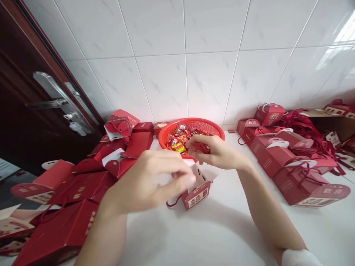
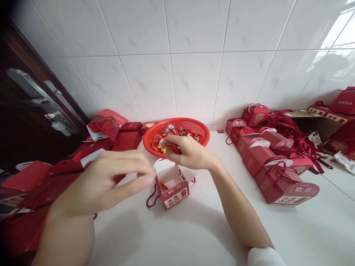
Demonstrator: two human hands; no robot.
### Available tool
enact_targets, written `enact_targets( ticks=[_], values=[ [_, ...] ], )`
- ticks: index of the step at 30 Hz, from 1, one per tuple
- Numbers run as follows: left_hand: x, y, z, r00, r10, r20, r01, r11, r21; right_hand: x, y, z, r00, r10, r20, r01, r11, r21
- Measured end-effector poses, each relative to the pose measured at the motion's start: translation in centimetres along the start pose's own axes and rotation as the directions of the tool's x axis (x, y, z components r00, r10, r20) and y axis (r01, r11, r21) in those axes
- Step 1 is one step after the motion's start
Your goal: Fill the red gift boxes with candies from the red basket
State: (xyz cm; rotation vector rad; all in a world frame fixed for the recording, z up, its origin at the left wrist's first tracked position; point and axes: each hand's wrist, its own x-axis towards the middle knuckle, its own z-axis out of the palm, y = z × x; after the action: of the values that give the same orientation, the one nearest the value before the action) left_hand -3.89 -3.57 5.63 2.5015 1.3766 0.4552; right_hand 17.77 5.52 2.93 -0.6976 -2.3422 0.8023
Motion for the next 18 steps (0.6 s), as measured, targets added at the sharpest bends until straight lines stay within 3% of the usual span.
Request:
enact_targets(
  ticks=[4, 8, 13, 18],
  values=[
    [2.9, -1.1, 1.2, 0.981, -0.181, 0.075, 0.172, 0.979, 0.105, 0.0, -0.2, 0.0, 0.992, -0.004, -0.125, 0.005, 1.0, 0.008],
    [3.4, -2.9, 2.4, 0.913, -0.319, 0.254, 0.286, 0.945, 0.156, -0.1, -0.4, 0.1, 0.987, 0.03, -0.156, -0.022, 0.999, 0.05],
    [2.6, -3.9, 1.7, 0.878, -0.282, 0.388, 0.262, 0.959, 0.105, -0.1, -0.4, 0.4, 0.99, 0.087, -0.109, -0.073, 0.99, 0.124],
    [2.6, -4.7, 0.9, 0.841, -0.271, 0.468, 0.267, 0.961, 0.075, 0.3, 0.1, 0.9, 0.999, -0.025, -0.03, 0.024, 0.999, -0.027]
  ],
)
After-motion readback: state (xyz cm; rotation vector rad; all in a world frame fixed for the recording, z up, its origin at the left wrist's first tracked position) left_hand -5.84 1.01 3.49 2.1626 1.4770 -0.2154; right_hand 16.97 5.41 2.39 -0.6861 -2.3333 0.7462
